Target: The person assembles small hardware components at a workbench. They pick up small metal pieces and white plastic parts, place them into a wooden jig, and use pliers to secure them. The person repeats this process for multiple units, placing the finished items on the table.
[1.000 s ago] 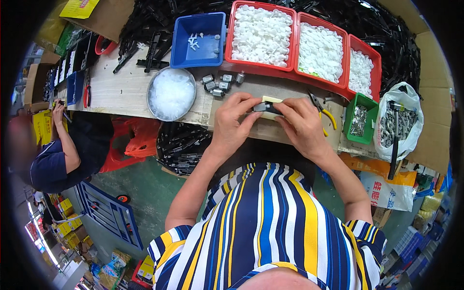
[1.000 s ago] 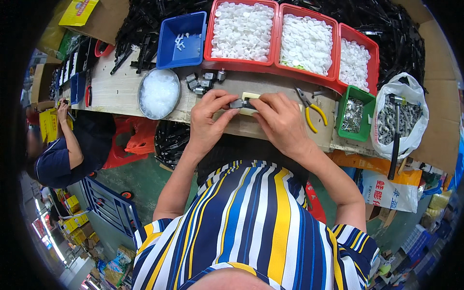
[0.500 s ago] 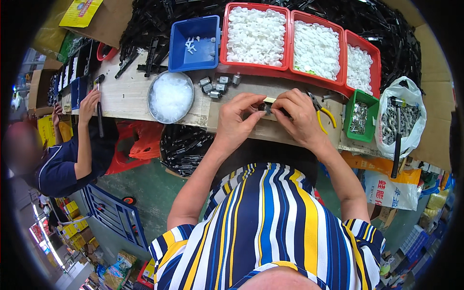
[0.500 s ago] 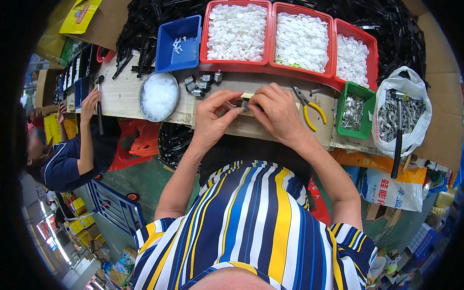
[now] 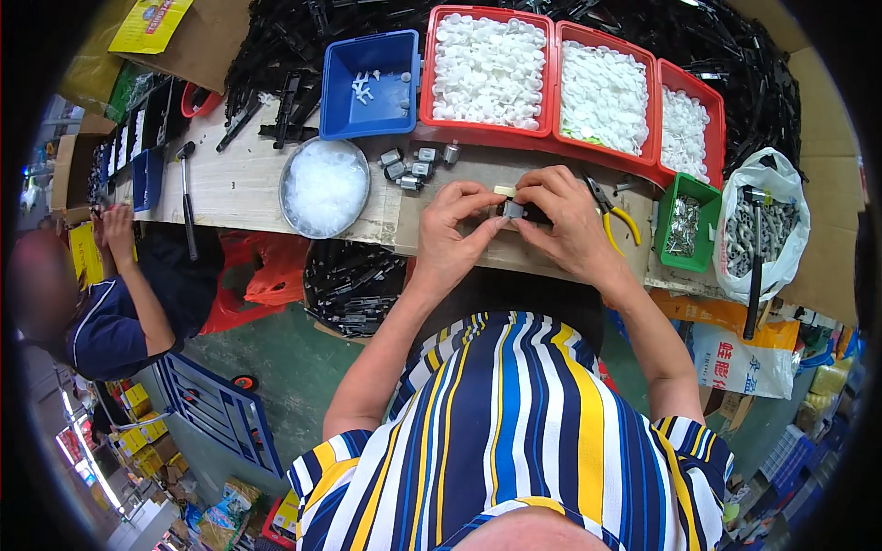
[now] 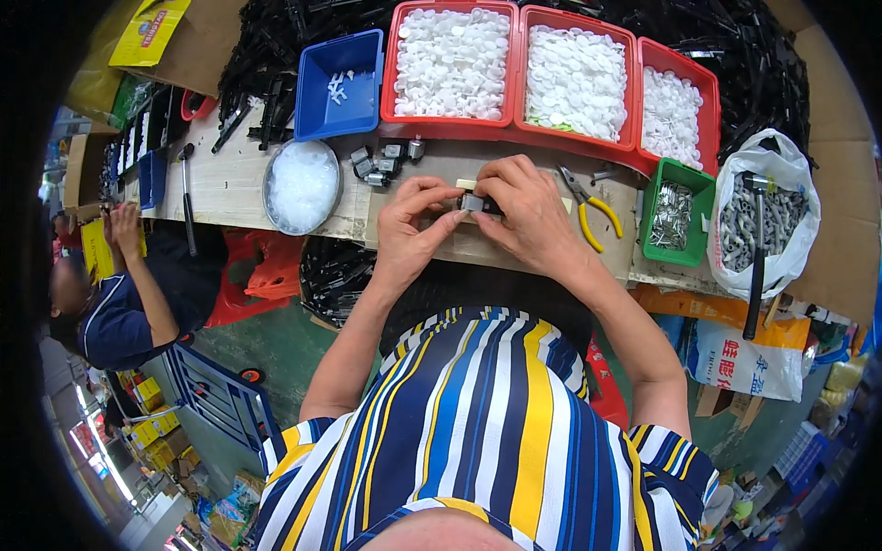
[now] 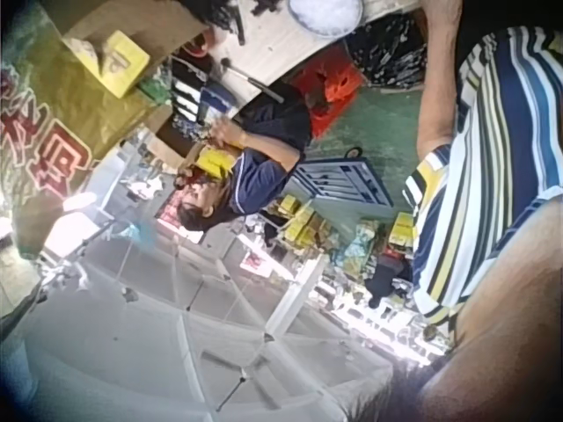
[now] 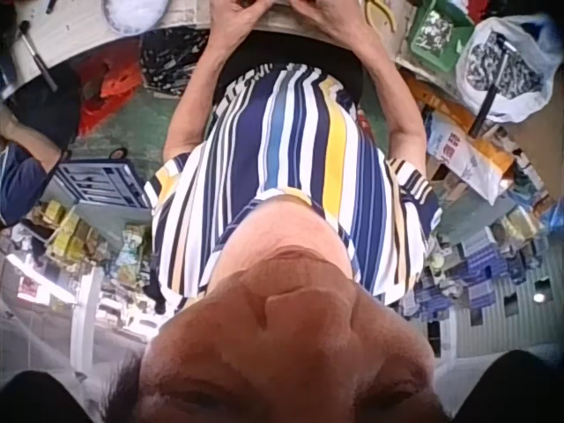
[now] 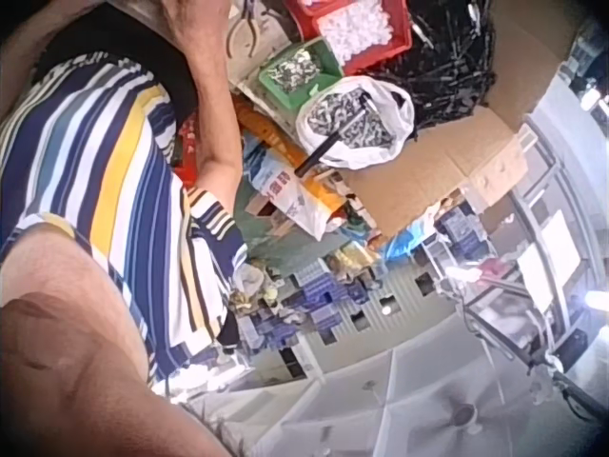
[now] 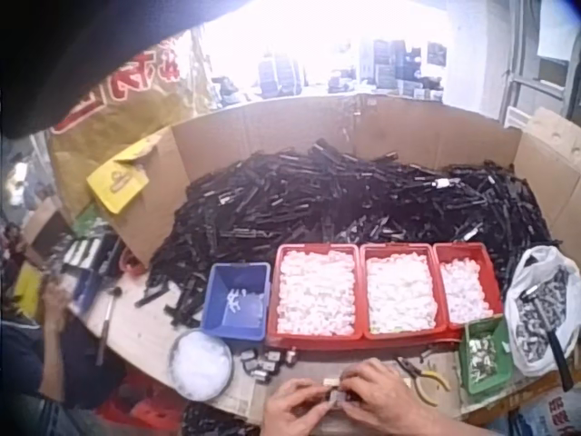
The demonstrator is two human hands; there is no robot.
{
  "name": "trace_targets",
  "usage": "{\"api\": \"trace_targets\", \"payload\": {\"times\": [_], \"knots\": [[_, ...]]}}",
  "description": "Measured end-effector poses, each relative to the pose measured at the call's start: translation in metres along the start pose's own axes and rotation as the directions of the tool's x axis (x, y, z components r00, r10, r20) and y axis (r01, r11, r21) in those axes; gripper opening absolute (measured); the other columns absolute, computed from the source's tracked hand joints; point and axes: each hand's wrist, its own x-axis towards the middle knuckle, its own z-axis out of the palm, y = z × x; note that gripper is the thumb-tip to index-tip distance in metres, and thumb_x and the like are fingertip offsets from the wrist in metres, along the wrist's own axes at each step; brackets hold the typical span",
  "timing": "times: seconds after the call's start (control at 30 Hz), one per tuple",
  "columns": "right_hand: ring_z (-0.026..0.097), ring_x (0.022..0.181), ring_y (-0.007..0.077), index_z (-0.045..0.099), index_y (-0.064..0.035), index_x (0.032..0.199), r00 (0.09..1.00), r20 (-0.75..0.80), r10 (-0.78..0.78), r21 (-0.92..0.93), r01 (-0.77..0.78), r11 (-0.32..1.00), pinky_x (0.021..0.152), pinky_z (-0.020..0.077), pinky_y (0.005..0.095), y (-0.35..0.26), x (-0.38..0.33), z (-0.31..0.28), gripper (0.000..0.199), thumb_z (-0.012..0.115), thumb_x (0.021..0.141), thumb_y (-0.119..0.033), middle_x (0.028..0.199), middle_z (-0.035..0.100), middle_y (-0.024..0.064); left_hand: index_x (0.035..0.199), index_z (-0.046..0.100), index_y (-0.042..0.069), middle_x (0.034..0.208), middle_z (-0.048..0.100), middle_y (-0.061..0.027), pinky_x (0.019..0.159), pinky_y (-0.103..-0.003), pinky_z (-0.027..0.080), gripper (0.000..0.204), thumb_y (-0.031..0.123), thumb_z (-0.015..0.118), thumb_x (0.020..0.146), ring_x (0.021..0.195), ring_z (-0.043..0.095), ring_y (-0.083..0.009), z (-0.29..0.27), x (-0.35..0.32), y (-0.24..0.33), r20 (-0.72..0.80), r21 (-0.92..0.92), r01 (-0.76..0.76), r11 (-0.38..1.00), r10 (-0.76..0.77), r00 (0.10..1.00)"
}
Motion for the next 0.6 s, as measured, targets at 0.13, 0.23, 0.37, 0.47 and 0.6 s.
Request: {"api": "trace_targets", "payload": {"times": [0.13,0.23,0.37,0.47,0.6], "knots": [[0.054,0.108,0.0284,0.062,-0.0026,0.097,0.999,0.03,0.027,0.027,-0.027,0.999,0.085,0.0442,0.0414,0.003,0.002,-0.002,0.027,0.075,0.076,-0.011,0.108,0.06,0.0087,0.108,0.074,0.004,0.105,0.059,-0.006,0.071,-0.023,0.045,0.028,0.006,0.078,0.081,0.091,0.056,-0.0118,0.0,0.002,-0.002,0.011,0.001,0.042,0.999,-0.042,0.999],[0.055,0.108,0.0283,0.061,-0.0024,0.093,0.998,0.041,0.047,0.024,-0.048,0.999,0.085,0.0442,0.0413,0.0,0.005,-0.002,0.024,0.075,0.075,-0.01,0.108,0.061,0.009,0.105,0.074,0.003,0.099,0.06,-0.0042,0.067,-0.023,0.044,0.024,0.008,0.078,0.082,0.085,0.056,-0.0099,0.001,0.006,0.003,-0.002,0.011,0.103,0.995,-0.103,0.995],[0.055,0.107,0.0288,0.061,-0.0027,0.093,0.999,0.019,0.034,0.046,-0.035,0.998,0.085,0.0443,0.0414,0.004,0.004,0.0,0.023,0.075,0.075,-0.009,0.107,0.061,0.0091,0.099,0.073,0.001,0.09,0.06,-0.0003,0.062,-0.022,0.041,0.017,0.008,0.077,0.084,0.074,0.052,-0.0056,0.011,0.01,0.0,-0.053,-0.08,0.167,0.983,-0.172,0.984],[0.056,0.107,0.0292,0.061,-0.0028,0.094,1.0,0.016,0.013,0.037,-0.013,0.999,0.086,0.0445,0.0412,0.006,0.003,0.0,0.024,0.075,0.076,-0.009,0.107,0.061,0.0092,0.095,0.073,0.0,0.083,0.057,0.0033,0.06,-0.02,0.039,0.013,0.007,0.075,0.084,0.07,0.049,-0.0031,0.014,0.012,-0.002,-0.062,-0.096,0.21,0.973,-0.216,0.974],[0.056,0.107,0.0295,0.062,-0.0028,0.098,1.0,0.015,-0.021,-0.012,0.021,1.0,0.086,0.0454,0.041,0.006,0.002,-0.001,0.026,0.075,0.077,-0.011,0.108,0.061,0.0098,0.094,0.073,0.002,0.073,0.054,0.0069,0.06,-0.02,0.037,0.01,0.007,0.073,0.085,0.068,0.046,-0.002,0.013,0.016,0.0,-0.018,-0.112,0.282,0.953,-0.286,0.958]]}}
